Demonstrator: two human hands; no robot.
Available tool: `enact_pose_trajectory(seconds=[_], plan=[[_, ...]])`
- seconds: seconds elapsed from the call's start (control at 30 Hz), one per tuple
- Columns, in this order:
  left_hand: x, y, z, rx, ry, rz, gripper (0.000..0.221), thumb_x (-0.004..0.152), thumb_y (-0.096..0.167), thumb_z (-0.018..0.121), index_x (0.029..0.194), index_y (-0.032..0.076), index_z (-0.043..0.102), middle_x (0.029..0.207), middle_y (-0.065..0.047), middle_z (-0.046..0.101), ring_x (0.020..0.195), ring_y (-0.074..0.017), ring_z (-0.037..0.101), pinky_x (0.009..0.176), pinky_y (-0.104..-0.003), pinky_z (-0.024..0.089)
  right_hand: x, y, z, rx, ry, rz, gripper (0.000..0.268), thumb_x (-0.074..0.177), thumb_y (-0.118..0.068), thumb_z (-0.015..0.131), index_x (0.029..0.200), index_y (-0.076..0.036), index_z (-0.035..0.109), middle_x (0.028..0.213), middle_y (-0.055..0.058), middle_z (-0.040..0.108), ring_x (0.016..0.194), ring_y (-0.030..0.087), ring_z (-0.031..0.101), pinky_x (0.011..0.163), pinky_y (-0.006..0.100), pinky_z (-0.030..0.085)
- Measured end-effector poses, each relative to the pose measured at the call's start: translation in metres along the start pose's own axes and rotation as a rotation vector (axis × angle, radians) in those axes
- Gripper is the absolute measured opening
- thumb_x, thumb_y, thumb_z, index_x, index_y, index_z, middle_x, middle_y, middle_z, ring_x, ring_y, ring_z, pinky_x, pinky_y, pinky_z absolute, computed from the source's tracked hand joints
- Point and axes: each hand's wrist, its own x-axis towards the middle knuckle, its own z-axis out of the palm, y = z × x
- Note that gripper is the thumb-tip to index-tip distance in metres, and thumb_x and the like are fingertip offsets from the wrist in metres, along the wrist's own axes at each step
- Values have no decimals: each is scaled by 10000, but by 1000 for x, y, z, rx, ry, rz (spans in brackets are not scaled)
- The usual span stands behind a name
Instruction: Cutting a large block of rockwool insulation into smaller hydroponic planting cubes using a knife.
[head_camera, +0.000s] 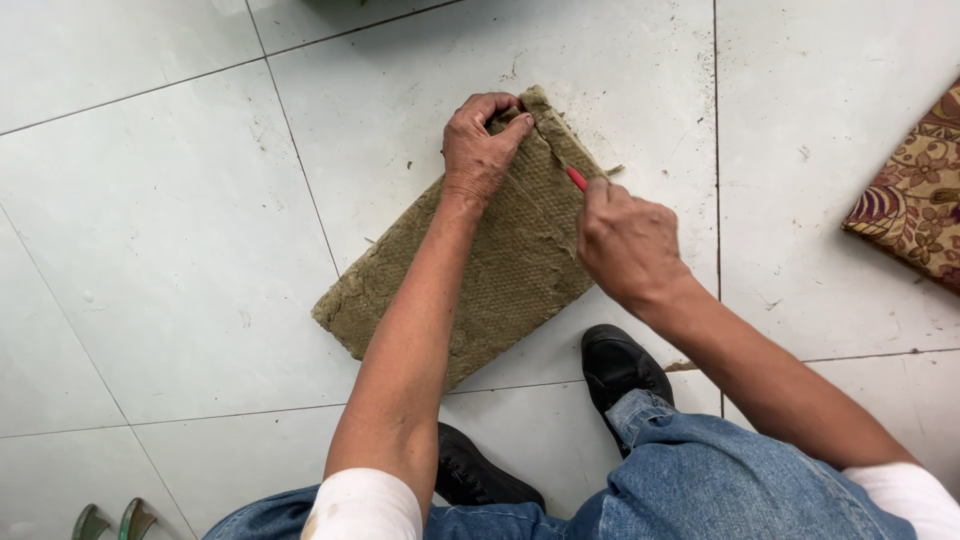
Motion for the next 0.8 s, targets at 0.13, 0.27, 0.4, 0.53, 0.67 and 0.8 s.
enact_pose_trajectory(seconds=[0.13, 0.27, 0.4, 0.53, 0.67, 0.8], plan=[[5, -6, 4, 13, -11, -7, 199, 790, 199, 811, 941, 84, 752, 982, -28, 749, 906, -130, 729, 856, -297, 607, 5, 5, 10, 85, 33, -3, 234, 1068, -91, 503, 963, 48, 660, 630, 116, 639, 432, 165, 579, 346, 329, 462], [5, -3, 2, 17, -52, 23, 80, 801, 113, 741, 861, 62, 755, 941, -40, 708, 820, -141, 700, 775, -300, 605, 0, 5, -5, 170, 107, 13, 208, 1035, -78, 538, 1012, 80, 672, 628, 127, 641, 434, 181, 597, 363, 336, 479], [5, 15, -3, 31, -119, 6, 99, 795, 114, 722, 855, 94, 798, 968, -30, 683, 809, -139, 684, 770, -297, 602, -3, 6, -6, 203, 145, 16, 192, 1053, -74, 549, 1019, 71, 670, 665, 138, 649, 470, 204, 609, 412, 334, 491], [-6, 16, -7, 118, -144, 17, 114, 863, 116, 694, 920, 83, 787, 1080, -18, 698, 891, -153, 700, 851, -309, 597, -6, -3, -20, 140, 120, 16, 188, 1006, -81, 566, 1019, 72, 674, 673, 153, 672, 453, 209, 625, 379, 344, 486], [-19, 36, -9, 232, -135, 116, 192, 878, 188, 761, 1022, 60, 759, 1141, -56, 678, 951, -207, 695, 854, -342, 585, 8, 2, 10, 40, 147, -46, 177, 1022, -63, 542, 1003, 66, 661, 691, 157, 683, 491, 210, 638, 397, 341, 500], [-19, 23, -1, 266, -58, 203, 221, 859, 213, 794, 1028, 72, 771, 1154, -60, 694, 987, -229, 710, 899, -364, 580, -7, 0, -4, 35, -68, 15, 213, 1023, -67, 507, 1042, 91, 650, 676, 170, 686, 412, 198, 625, 318, 336, 485]])
